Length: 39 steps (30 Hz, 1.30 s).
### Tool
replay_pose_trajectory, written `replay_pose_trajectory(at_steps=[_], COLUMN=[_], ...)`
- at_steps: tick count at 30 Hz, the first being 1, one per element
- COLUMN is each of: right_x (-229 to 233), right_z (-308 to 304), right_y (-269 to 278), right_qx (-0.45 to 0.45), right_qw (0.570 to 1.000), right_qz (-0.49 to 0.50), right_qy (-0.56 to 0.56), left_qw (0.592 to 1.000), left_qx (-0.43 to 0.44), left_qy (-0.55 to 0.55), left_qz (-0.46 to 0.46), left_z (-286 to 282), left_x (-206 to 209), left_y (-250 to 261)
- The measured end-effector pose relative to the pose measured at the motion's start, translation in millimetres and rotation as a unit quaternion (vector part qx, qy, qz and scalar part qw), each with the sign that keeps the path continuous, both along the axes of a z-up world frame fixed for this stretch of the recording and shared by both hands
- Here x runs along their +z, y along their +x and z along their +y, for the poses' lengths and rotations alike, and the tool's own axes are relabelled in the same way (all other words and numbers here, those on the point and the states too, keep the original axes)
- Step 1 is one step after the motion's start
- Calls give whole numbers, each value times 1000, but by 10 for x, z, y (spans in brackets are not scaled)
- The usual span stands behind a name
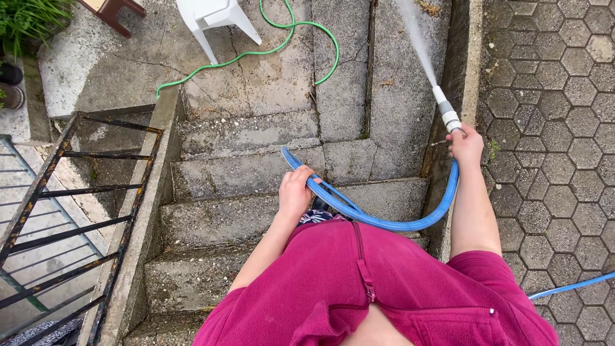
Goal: The person waters the ground and flowerbeds using a hose with a spray nozzle.
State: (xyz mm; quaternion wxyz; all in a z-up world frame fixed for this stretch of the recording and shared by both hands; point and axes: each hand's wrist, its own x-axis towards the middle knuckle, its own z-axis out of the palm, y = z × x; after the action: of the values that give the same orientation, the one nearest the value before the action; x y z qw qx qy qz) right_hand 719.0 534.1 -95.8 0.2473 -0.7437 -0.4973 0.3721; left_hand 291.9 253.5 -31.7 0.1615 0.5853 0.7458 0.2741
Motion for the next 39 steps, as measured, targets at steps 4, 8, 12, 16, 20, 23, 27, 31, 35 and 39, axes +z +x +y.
replay_pose_trajectory(at_steps=[4,8,12,16,20,23,27,31,35,39], right_x=[115,165,167,300,264,452,-453,-1511,-1471,-1028], right_z=[-79,-131,-129,-143,-193,-434,-1214,-2747,-3526,-3605], right_y=[-143,-174,-122,-143,-189,-361,-151,470,624,170], right_qx=[18,28,46,57,76,79,87,63,-80,-73], right_qw=[1000,999,998,997,995,994,992,964,940,954], right_qz=[-1,-10,-24,-21,-21,-15,-38,-66,-163,-17], right_qy=[-19,-28,-46,-48,-63,-72,-80,-250,-289,-291], left_qw=[1000,1000,1000,1000,1000,999,999,995,983,973], left_qx=[-2,-2,-5,-21,-26,-38,-46,-84,-169,-225], left_qy=[0,-5,-12,0,-8,-10,-17,-32,-32,-4], left_qz=[-7,7,1,3,3,-2,-1,43,60,56], left_z=[-28,-38,-35,-32,-7,6,32,119,83,196], left_x=[16,10,2,8,-7,31,-21,-152,-141,87], left_y=[1,2,43,72,40,-11,-128,-121,132,150])
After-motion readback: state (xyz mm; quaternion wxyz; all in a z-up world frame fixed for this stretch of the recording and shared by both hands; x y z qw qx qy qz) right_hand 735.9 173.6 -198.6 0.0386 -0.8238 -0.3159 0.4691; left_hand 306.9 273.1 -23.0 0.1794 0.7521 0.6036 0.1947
